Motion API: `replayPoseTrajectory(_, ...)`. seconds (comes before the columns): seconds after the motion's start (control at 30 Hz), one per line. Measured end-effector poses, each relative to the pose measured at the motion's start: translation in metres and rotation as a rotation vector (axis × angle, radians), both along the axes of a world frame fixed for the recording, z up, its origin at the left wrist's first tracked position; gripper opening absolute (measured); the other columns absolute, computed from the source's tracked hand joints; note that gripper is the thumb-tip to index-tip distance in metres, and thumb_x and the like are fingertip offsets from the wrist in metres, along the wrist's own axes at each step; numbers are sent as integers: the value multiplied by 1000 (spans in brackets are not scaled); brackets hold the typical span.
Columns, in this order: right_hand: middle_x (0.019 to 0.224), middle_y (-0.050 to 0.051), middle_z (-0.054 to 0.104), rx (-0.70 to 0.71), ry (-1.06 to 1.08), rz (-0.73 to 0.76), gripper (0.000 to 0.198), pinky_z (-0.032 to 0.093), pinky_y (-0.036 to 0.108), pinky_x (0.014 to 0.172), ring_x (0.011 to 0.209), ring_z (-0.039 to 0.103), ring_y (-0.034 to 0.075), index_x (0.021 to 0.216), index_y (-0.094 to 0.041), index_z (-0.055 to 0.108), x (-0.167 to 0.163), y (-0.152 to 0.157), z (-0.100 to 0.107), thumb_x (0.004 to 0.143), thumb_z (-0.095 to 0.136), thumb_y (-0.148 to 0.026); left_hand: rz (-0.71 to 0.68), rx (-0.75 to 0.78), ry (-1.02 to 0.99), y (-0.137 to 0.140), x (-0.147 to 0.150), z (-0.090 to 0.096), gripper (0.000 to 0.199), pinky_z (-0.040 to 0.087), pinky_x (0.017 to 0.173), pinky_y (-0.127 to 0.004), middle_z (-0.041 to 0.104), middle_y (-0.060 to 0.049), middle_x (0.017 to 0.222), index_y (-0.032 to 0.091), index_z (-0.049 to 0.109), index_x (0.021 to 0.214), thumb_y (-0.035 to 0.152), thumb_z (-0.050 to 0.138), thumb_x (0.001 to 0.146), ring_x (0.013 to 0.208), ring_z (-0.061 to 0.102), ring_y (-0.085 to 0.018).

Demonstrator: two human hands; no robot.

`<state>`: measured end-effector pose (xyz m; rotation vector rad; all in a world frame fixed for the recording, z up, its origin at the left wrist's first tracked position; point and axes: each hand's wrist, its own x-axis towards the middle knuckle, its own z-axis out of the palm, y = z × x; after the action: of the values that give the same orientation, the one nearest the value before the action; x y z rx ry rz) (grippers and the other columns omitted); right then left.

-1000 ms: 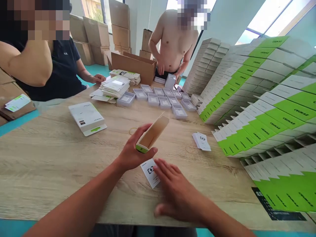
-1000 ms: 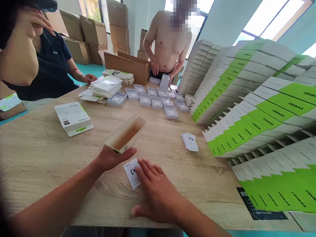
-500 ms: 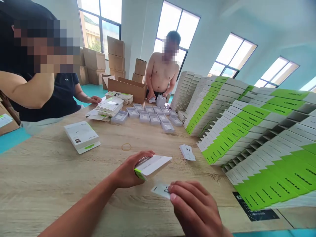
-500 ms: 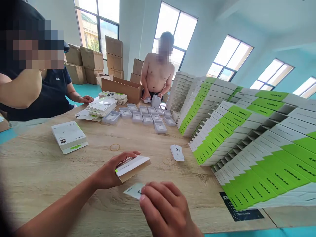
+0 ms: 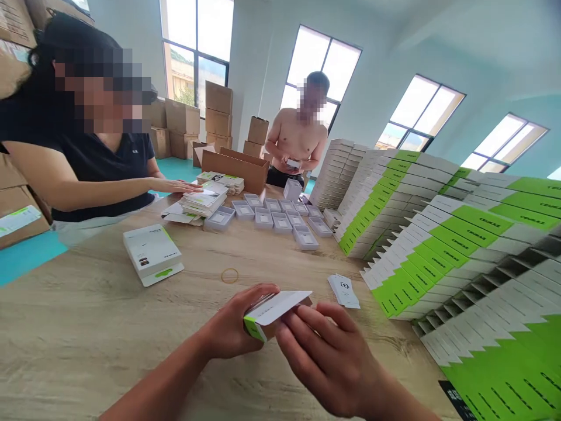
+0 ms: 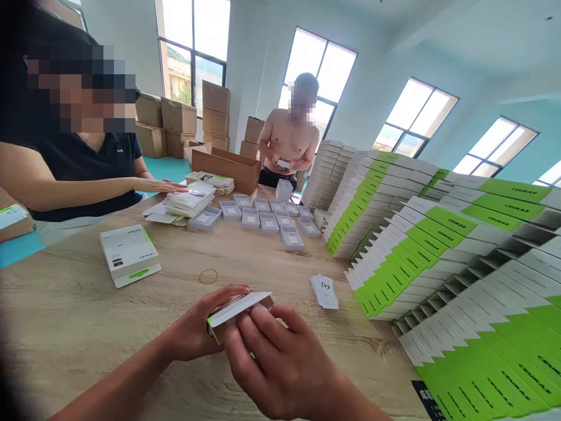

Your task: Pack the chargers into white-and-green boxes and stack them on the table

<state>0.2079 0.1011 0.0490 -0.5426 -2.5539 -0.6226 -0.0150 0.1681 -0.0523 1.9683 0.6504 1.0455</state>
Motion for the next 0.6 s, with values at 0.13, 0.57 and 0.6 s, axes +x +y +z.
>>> replayPoseTrajectory(0.13,125,4,76,-146,27,89,51,57,40,89,106,73,24,147,-27,48,-1,9,-4,97,58,-25,5,-22,-6,2,-1,2,76,48,111,-40,64,-7,137,26,53,136,15,76,64,125,61,-32)
replayPoseTrajectory(0.57,125,8,65,-439,423,-599,31,58,43,89,105,67,22,124,-18,62,33,229,-84,99,63,-36,107,-18,-17,4,-6,7,76,40,118,-42,55,-12,146,22,49,143,17,72,70,143,45,-30)
replayPoseTrajectory(0.6,121,8,67,-420,400,-554,28,57,42,89,103,67,22,120,-17,64,26,215,-89,99,63,-36,111,-8,-28,4,-7,8,76,40,118,-42,56,-11,145,22,50,143,17,72,70,142,45,-30)
